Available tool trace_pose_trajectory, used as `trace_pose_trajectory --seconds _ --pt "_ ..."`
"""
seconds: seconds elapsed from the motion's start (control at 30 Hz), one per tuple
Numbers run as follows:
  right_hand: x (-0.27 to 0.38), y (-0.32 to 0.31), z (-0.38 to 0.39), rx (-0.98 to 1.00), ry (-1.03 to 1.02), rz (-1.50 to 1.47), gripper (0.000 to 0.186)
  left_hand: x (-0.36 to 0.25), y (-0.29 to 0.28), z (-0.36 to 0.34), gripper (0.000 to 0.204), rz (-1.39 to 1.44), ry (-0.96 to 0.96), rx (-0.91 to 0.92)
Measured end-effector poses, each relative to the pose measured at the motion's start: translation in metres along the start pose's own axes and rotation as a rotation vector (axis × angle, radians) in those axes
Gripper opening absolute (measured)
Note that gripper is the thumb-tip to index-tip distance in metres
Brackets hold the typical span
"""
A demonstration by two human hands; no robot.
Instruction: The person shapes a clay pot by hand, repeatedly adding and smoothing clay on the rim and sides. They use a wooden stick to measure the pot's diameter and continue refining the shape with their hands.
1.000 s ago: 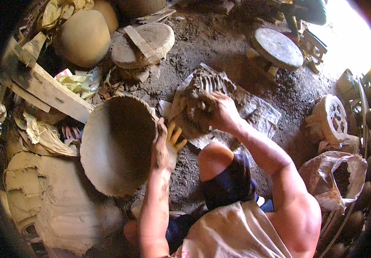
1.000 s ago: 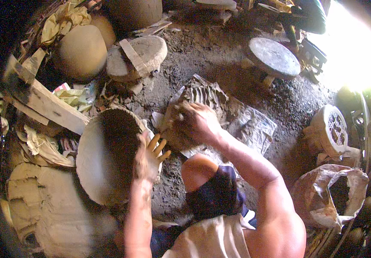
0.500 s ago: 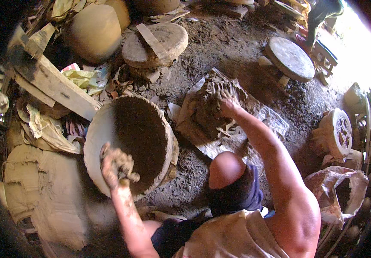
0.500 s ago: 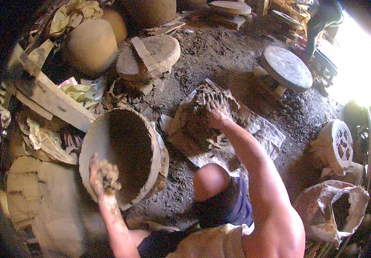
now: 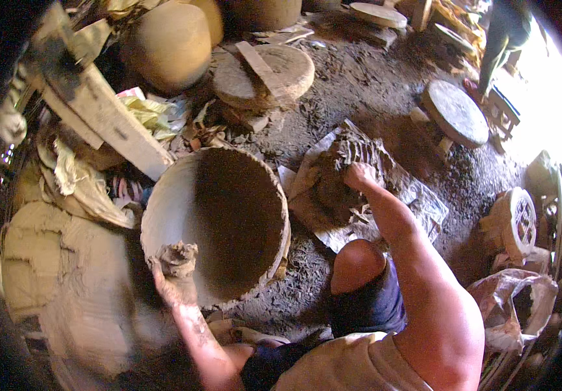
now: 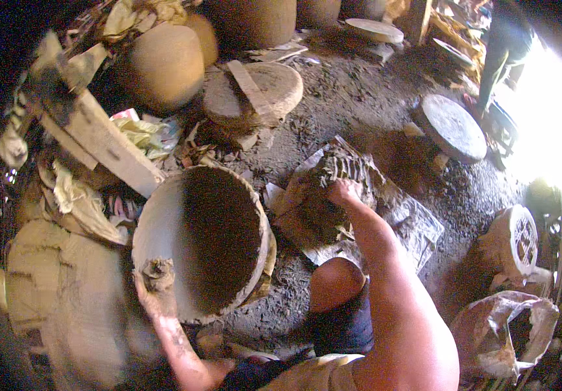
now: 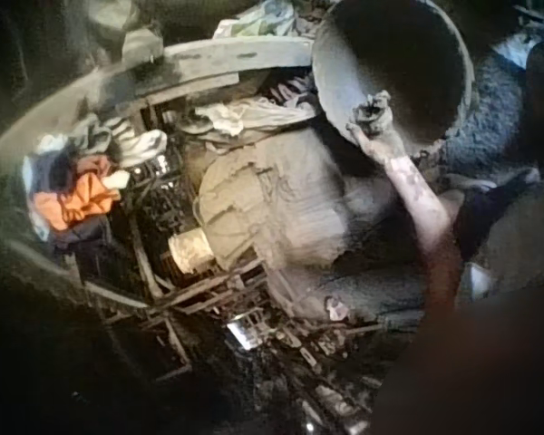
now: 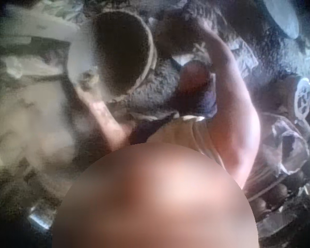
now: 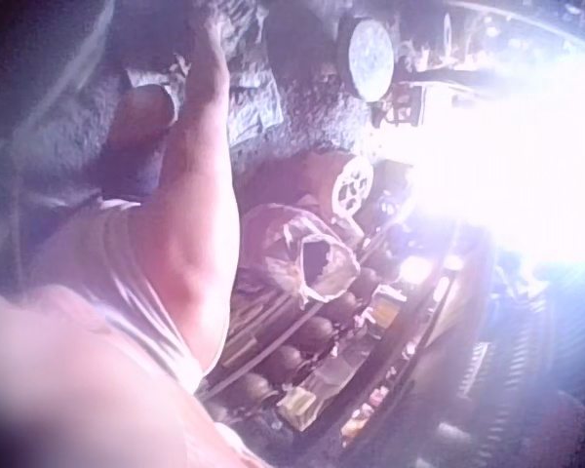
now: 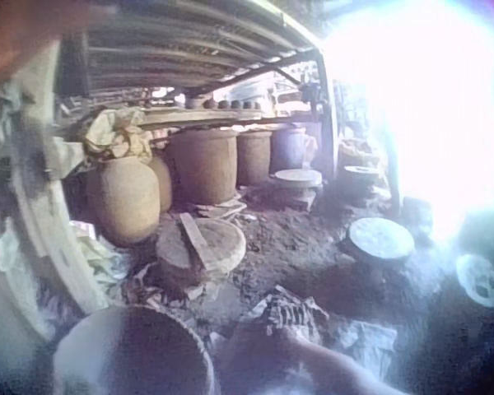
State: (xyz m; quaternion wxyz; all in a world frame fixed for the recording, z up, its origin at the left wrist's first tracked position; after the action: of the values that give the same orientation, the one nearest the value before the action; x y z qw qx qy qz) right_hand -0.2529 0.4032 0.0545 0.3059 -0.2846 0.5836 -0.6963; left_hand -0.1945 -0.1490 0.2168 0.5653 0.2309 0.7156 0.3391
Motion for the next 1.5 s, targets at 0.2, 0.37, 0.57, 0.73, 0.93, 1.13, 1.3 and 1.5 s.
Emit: trace_pose_trajectory --seconds 0.2,0.37,0.57,0.73,0.93,1.13,1.3,1.5 --pt "-0.019 -0.009 0.044 -0.03 -0.231 -0.189 0.023 0.006 0.014 0.004 0.038 0.231 -0.106 0.089" --pt "-0.059 -0.085 0.093 -0.263 -0.287 -0.435 0.046 0.005 0.009 0.005 0.057 0.015 -0.072 -0.244" --pt "-0.055 -0.23 0.17 -0.022 -0.414 -1.076 0.042 0.026 0.103 0.023 0.065 -0.22 -0.097 -0.057" --pt "0.087 -0.223 0.261 0.097 -0.603 -0.749 0.043 0.115 0.195 0.081 0.053 -0.094 -0.234 0.344" --pt "0.034 -0.166 0.178 0.213 -0.799 -1.159 0.043 0.087 0.128 0.037 0.042 -0.162 -0.309 0.228" --pt "-0.046 -0.028 0.084 -0.149 -0.392 0.336 0.094 0.044 0.036 0.012 0.036 0.022 -0.162 0.061" --pt "-0.036 0.024 0.066 -0.14 -0.425 0.277 0.068 0.03 0.013 0.009 0.038 0.073 -0.226 -0.155" --pt "-0.038 0.03 0.043 0.003 -0.345 0.193 0.053 0.032 0.025 -0.001 0.044 -0.022 -0.084 -0.243"
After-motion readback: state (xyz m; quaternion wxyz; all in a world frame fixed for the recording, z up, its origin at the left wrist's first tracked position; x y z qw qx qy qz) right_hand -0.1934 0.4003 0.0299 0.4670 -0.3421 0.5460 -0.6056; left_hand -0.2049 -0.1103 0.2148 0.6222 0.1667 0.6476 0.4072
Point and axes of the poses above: each hand's wrist, its own z-axis away from the middle knuckle, its own y-axis out of the palm, x = y × z, the point moved 5 cm from there along -z, towards the middle knuckle, and after that the axes turned 13 degrees about y, right-handed, at the moved point
